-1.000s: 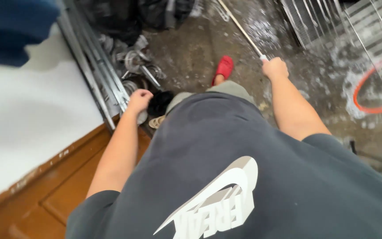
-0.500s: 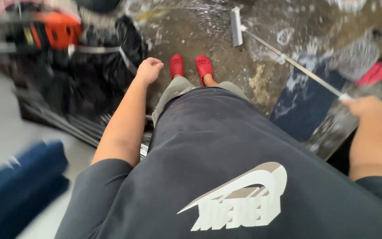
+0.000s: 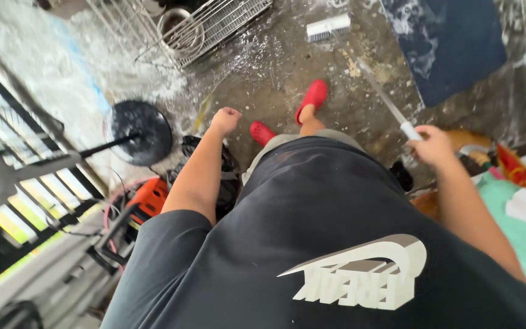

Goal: The person is scrubbing and cleaning a flooded or soapy utility floor with a brush.

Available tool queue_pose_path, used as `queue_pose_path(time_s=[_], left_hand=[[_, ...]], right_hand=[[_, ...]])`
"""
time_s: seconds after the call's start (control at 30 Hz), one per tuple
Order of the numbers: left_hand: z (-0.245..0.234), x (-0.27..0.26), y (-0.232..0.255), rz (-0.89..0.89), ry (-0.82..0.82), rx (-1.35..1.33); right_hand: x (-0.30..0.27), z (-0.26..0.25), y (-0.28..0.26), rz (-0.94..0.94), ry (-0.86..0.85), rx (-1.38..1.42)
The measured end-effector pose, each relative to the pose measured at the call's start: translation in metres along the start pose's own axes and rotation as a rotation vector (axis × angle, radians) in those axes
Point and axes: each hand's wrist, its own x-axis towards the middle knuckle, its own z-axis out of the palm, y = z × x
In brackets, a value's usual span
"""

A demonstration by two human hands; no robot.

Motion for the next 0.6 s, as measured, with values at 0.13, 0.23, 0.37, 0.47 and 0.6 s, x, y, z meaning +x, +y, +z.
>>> queue_pose_path(time_s=[0.13, 0.23, 0.37, 0.47, 0.6], left_hand=[[0.003, 0.013, 0.036, 0.064, -0.031, 0.034], [0.003, 0.008, 0.068, 0.087, -0.108, -0.007], [0.008, 0.038, 0.074, 0.113, -0.195, 0.004], [0.001, 0.056, 0.09, 0.152, -0.094, 0.087], [0.001, 0.082, 0.102, 0.066, -0.041, -0.069]], right_hand=[[-0.004, 0.05, 0.053, 0.182, 0.014, 0.346], [-0.017, 0.051, 0.036, 0.166, 0.077, 0.36], [-0.003, 0.015, 0.007, -0.099, 0.24, -0.073], [0.044, -0.001, -0.009, -0.112, 0.225, -0.152], [0.148, -0.035, -0.058, -0.25, 0.159, -0.282]])
